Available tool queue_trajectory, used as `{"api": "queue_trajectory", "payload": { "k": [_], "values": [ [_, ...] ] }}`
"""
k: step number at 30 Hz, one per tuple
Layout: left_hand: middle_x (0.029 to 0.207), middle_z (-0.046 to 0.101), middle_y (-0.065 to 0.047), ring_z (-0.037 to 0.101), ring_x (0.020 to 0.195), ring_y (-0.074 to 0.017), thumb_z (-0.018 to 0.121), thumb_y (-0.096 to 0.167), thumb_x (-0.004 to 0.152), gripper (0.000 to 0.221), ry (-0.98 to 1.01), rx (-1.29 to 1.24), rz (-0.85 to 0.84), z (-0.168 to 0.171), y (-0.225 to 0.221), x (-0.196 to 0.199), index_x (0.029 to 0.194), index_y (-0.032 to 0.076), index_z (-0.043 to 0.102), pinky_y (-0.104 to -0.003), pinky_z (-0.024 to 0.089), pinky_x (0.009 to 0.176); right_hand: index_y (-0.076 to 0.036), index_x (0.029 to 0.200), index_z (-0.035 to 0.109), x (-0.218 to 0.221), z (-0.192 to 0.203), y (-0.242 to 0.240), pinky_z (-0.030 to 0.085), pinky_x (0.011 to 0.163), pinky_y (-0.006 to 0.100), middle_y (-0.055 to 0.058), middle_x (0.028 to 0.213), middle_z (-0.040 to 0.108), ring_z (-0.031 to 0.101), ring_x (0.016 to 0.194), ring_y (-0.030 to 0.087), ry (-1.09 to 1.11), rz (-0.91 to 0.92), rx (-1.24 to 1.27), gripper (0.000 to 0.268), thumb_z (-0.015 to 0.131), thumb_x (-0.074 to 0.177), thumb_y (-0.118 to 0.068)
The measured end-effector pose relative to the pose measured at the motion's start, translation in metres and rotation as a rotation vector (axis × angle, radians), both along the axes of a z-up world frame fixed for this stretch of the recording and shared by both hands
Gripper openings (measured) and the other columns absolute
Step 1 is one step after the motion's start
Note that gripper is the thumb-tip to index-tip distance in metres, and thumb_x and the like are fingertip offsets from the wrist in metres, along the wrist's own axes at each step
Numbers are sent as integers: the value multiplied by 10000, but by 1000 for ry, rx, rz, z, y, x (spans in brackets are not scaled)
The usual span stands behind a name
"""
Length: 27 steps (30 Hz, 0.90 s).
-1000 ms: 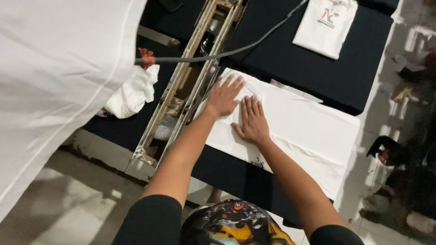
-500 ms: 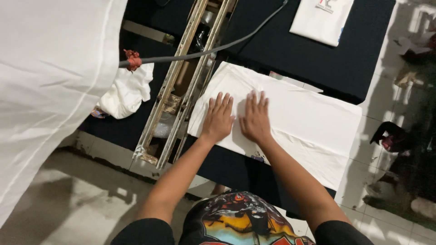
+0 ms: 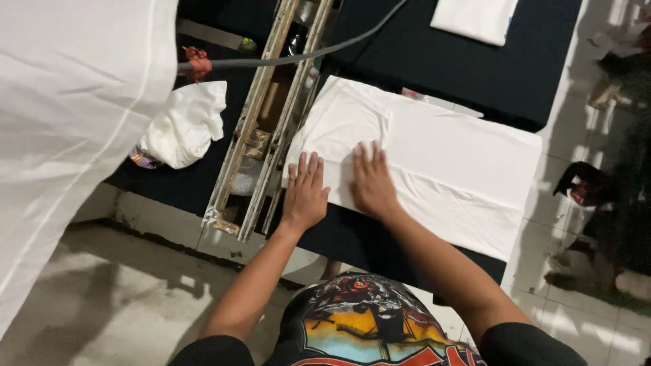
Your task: Folding a white t-shirt on a flat production surface
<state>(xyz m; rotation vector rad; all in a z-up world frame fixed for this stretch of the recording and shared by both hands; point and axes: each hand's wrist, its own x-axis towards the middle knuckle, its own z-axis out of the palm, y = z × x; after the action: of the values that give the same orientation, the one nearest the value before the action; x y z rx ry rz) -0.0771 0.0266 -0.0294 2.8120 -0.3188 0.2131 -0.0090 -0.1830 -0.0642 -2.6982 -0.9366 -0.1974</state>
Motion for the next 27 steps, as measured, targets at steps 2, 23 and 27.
{"api": "queue_trajectory", "payload": {
  "k": [2,23,27],
  "values": [
    [1668,258,-221,154,1559,-390,474,373,1032,713,17,-23,-16,-7,-5,-12,1607,2,272,-574,65,1252,63,1545,394,-27,11,11,196,1218,610,310,1601,359,218,1501,557,12,54,35,763,541,965,-410],
    [1638,309,-241,177,1533,-483,506,443,1006,719,86,-117,-113,8,-108,0,1585,41,366,-680,55,1207,-250,1191,705,-57,16,-354,479,1033,388,-46,1221,595,587,1211,221,175,-649,251,415,870,828,-363],
    [1670,220,-253,116,1546,-488,528,531,983,823,121,-24,-92,-4,-133,3,1626,74,292,-706,29,1190,-46,1302,575,-62,23,-381,439,1045,537,188,1271,574,530,1317,401,651,-722,783,461,781,913,-184]
  ]
}}
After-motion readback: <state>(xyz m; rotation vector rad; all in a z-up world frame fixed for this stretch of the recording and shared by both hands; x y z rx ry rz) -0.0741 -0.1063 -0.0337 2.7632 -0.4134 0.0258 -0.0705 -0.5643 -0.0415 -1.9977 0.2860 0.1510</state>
